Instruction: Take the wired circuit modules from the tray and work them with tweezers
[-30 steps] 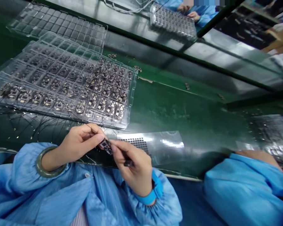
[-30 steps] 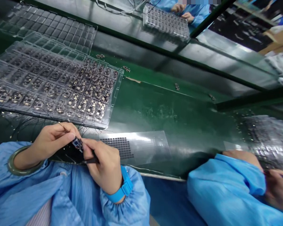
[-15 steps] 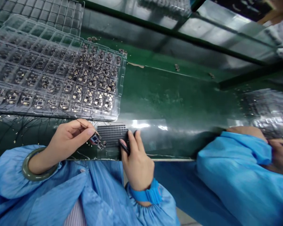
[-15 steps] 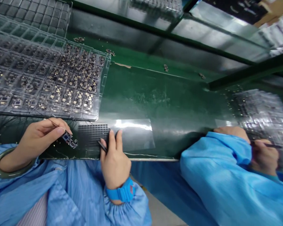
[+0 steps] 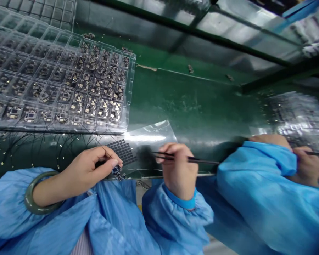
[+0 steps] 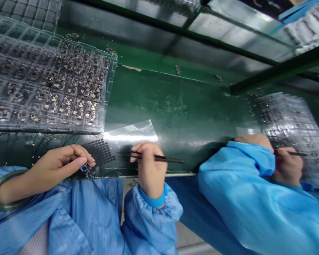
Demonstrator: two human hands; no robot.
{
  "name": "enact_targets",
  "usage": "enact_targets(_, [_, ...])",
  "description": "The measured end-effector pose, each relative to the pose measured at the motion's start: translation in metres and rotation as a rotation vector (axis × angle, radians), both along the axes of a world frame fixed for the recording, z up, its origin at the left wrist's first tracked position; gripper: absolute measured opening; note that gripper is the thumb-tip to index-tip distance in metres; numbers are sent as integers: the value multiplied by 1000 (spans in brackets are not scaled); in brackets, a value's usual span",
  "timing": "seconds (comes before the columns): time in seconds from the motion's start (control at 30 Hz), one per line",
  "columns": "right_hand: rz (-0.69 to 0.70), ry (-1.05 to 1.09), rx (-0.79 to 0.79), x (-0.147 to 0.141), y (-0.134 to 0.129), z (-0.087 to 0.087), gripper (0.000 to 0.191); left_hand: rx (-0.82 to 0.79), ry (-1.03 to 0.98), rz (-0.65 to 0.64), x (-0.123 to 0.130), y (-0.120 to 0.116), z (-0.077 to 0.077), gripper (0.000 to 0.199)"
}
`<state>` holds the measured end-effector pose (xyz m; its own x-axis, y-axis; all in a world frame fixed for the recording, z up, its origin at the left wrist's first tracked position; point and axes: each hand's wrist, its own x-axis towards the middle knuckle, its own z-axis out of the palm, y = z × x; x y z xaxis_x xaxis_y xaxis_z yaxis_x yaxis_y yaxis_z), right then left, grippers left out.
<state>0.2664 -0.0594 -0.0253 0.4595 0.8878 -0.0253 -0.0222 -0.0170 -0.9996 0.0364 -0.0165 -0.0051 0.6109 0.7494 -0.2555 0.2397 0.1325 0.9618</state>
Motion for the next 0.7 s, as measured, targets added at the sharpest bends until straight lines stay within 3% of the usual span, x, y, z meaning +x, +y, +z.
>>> enact_targets(0.07, [82,-1,-70,-10,4,-6,22,7,17,30,3,1,-4,16])
enact_targets(0.17, [129,-49,-143,-21,9,-13,25,-9,55,94,4,3,-7,15])
enact_targets(0.47, [92,-62,-155,-26,10,-11,13,-262,-4,67,5,7,-2,17])
enact_targets(0.7, [82,-158,-233,-18,-10,-13,8,-278,-24,81,5,7,-5,17])
